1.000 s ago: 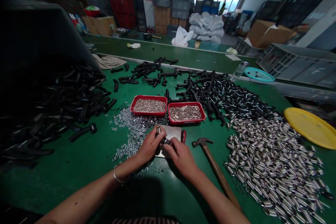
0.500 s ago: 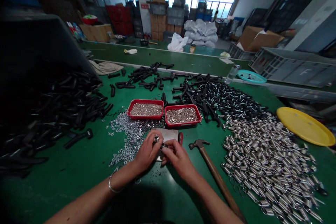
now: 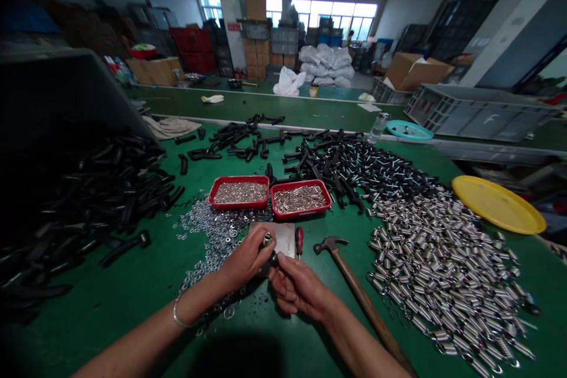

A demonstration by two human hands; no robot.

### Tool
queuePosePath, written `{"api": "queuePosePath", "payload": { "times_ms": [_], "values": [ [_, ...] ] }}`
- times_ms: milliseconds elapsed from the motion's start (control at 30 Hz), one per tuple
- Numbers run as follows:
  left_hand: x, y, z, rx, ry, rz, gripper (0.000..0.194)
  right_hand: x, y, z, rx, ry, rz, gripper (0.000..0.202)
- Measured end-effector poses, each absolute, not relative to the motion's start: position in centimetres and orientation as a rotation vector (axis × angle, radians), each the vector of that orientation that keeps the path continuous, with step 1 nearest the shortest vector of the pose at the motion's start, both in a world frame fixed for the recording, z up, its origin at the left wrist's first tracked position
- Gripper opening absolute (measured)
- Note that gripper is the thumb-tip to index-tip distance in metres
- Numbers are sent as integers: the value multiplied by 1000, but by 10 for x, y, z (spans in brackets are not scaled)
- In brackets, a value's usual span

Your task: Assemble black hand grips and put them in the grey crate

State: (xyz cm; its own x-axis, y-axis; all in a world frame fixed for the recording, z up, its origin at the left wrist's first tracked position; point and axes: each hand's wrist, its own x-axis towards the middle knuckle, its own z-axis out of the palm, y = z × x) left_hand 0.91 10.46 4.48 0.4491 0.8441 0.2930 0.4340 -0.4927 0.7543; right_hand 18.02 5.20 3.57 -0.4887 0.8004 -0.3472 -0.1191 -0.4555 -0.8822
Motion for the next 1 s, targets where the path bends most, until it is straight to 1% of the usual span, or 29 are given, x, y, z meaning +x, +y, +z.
{"api": "queuePosePath", "payload": {
  "times_ms": [33, 133, 167, 200, 300, 333, 367, 400, 500, 533, 600, 700, 800, 867, 933, 1000],
  "values": [
    [10, 110, 45, 2140, 1025, 825, 19, 183, 52, 36, -1130, -1193, 1901, 46],
    [15, 122, 42, 2146, 1015, 731, 21, 188, 53, 34, -1301, -1395, 1402, 36],
    [17, 124, 41, 2129, 1028, 732, 21, 189, 53, 34, -1302, -1401, 1363, 36],
    [18, 125, 40, 2113, 1037, 734, 21, 189, 53, 32, -1277, -1375, 1428, 36],
    [18, 129, 39, 2140, 999, 692, 20, 189, 52, 26, -1146, -1275, 1831, 44],
    [17, 131, 38, 2186, 972, 634, 19, 189, 53, 23, -1147, -1311, 1858, 46],
    [17, 134, 36, 2246, 949, 559, 18, 190, 55, 21, -1188, -1402, 1793, 45],
    [16, 137, 34, 2313, 934, 474, 15, 192, 56, 20, -1258, -1521, 1654, 42],
    [18, 150, 28, 2480, 947, 277, 10, 206, 60, 20, -1464, -1785, 1119, 25],
    [20, 156, 28, 2518, 950, 266, 11, 214, 59, 20, -1507, -1822, 1007, 23],
    [26, 171, 34, 2561, 940, 327, 15, 234, 52, 22, -1566, -1863, 900, 24],
    [42, 203, 49, 2604, 1029, 470, 14, 266, 35, 18, -1622, -1869, 870, 29],
    [62, 239, 58, 2639, 1230, 338, 11, 291, 21, 11, -1691, -1858, 784, 32],
    [71, 256, 57, 2623, 1270, 226, 10, 303, 14, 6, -1775, -1903, 582, 30],
    [75, 263, 53, 2604, 1260, 203, 11, 311, 9, 3, -1868, -1966, 362, 28],
    [74, 264, 47, 2593, 1245, 211, 9, 316, 4, 1, -1953, -2014, 281, 34]
  ]
}}
